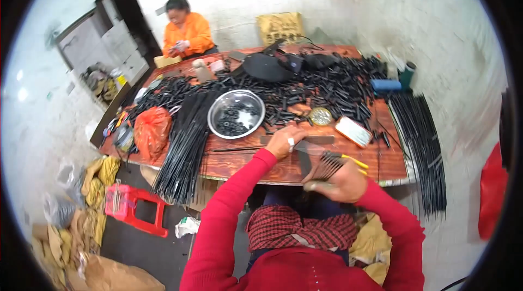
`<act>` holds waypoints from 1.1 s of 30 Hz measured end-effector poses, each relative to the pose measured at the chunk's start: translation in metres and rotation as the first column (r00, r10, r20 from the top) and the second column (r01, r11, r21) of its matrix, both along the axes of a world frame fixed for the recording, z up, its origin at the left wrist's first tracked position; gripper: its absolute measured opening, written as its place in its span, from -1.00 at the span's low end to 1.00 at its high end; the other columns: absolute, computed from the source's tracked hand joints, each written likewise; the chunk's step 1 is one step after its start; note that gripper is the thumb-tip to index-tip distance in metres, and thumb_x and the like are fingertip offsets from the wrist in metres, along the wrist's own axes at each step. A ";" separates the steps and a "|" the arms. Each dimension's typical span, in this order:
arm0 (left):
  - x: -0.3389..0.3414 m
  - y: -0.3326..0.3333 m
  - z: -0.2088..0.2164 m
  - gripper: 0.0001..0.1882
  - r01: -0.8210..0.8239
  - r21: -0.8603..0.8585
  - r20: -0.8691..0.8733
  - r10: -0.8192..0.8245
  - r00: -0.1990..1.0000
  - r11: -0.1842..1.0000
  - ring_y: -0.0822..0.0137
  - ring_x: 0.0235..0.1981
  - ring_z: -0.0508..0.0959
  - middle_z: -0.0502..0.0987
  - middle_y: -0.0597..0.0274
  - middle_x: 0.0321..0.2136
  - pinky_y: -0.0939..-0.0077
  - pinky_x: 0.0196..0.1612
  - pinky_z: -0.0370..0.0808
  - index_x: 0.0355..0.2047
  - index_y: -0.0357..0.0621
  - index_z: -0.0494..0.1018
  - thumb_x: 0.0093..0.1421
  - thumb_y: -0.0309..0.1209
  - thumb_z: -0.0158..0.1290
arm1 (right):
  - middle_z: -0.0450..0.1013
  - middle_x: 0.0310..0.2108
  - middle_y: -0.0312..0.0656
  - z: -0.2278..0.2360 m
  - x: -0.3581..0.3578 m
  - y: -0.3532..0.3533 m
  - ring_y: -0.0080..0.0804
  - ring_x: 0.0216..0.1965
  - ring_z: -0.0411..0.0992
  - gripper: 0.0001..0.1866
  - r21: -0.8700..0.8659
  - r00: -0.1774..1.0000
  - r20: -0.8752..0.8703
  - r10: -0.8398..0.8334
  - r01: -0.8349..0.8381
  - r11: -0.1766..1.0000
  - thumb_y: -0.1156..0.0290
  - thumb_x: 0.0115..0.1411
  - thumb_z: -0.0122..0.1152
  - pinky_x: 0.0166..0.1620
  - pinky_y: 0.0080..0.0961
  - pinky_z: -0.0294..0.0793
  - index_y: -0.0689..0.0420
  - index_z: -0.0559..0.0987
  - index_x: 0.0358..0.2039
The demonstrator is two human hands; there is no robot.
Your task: The worker is assembling bundles of black rods into a central hub on a manufacturing production line.
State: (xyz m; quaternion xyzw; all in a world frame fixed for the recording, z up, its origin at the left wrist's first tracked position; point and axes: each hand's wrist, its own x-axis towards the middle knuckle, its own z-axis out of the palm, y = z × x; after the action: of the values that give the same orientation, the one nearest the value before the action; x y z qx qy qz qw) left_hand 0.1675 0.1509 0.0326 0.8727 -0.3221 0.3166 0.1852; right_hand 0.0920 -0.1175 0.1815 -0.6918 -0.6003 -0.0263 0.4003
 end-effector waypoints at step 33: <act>-0.160 -0.054 0.031 -0.33 0.335 -0.181 -0.963 -0.236 0.131 0.925 0.23 -0.53 0.36 0.40 -0.06 -0.62 0.17 -0.44 0.31 -0.48 -0.45 0.41 0.03 0.08 0.26 | 0.56 -0.51 -0.24 0.023 0.068 -0.078 -0.56 -0.53 0.49 -0.67 -0.542 0.739 -0.526 -0.420 0.089 0.836 0.19 0.26 0.17 -0.44 -0.56 0.47 0.26 0.62 -0.32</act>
State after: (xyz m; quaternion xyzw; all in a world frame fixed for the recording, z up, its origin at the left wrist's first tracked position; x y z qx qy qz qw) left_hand 0.0079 0.0965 0.0633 0.8013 -0.3034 -0.3609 0.3682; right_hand 0.1603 -0.1958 0.2049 -0.8153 -0.3149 0.2990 0.3831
